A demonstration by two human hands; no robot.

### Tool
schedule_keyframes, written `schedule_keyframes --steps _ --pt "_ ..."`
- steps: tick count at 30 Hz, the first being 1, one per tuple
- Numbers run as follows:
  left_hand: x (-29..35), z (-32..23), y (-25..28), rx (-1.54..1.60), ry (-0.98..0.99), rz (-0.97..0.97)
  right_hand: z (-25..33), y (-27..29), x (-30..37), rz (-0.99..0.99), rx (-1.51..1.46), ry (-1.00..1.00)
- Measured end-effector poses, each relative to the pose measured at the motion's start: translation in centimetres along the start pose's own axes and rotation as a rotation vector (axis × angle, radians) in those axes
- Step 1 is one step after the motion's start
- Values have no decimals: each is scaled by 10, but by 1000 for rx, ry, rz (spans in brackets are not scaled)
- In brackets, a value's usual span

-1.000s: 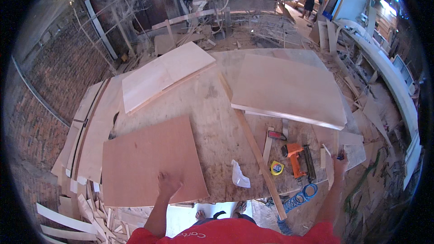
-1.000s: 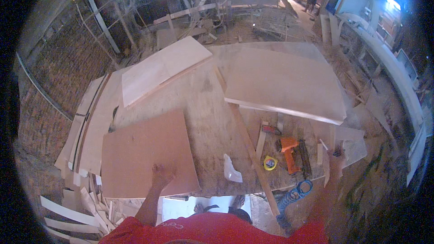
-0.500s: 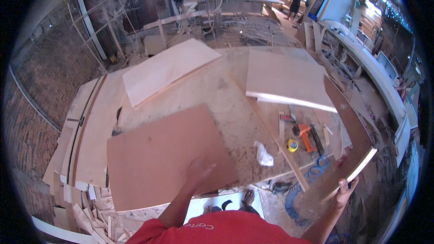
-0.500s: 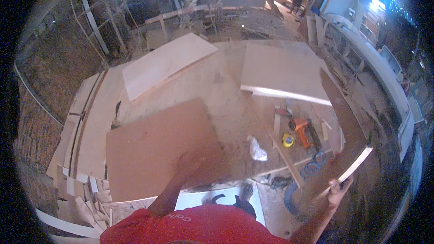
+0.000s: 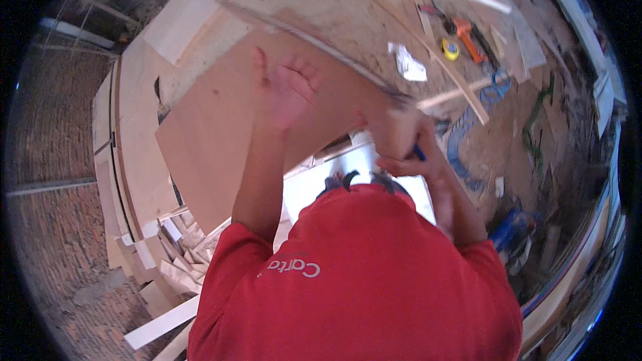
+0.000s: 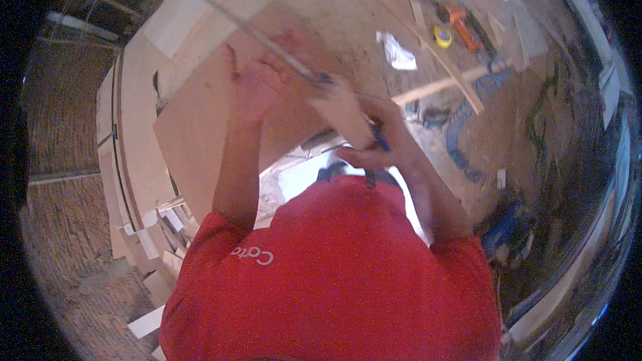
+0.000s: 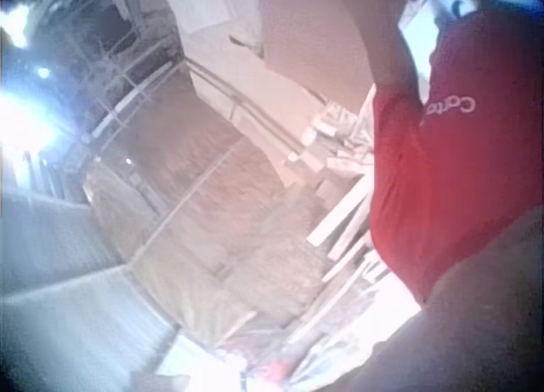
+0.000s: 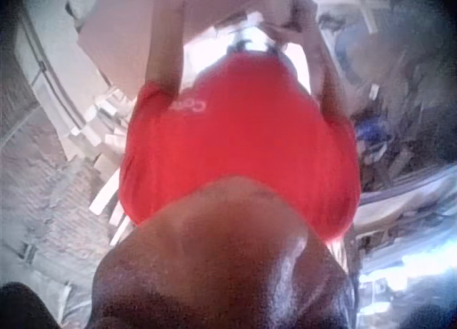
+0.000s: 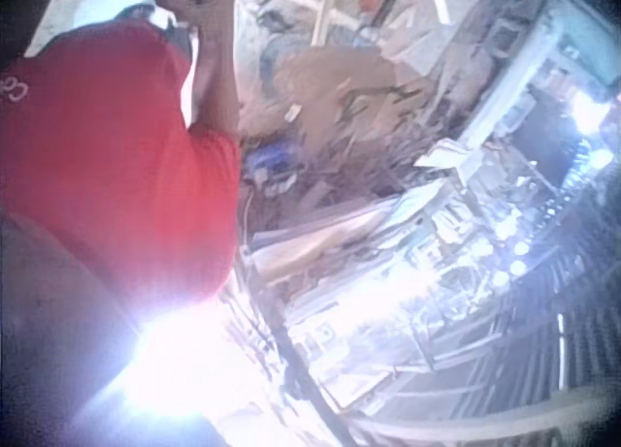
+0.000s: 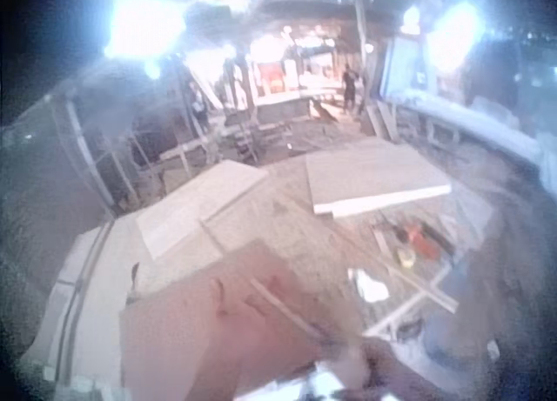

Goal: The person measures and marks a large sheet of plywood using a tape measure and pencil, then aligns and attaches smaller wooden strips to its edges. They use a nail gun to fasten the strips and handle additional wood pieces and tools on the workbench.

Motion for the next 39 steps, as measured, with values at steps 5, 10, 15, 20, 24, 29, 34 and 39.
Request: schedule_keyframes --steps 5,10,15,20,24,29,34,39 --pt "29 -41 40 -26 -94 -235 -49 -52 -3 139 -78 -101" --pt "41 -84 45 -472 -273 -496 -100 3 19 -186 -12 -72" --pt "25 -75 49 -819 -197 -691 -162 88 56 -532 484 -204" --pt "10 -44 150 -1072 77 -728 -263 38 63 -344 11 -606" --pt "8 -25 214 -1118 229 -709 -246 -18 45 -237 -288 -752" --pt "-1 -19 244 -1190 245 -765 -299 -23 40 -391 -270 -701" --pt "-5 -30 189 -2039 413 -791 -294 -14 38 -441 -335 -797" --pt "35 11 134 -2661 108 -301 -299 -12 30 -541 -354 -801"
Point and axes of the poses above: each hand's wrist, its own x-axis away from the middle knuckle, its own y-axis out of the back of the hand, z = x × y, the point moved 8 cm from there along -x, towards the middle knuckle, and after that the axes turned 4 degrees about -y, right-handed, at the moved point
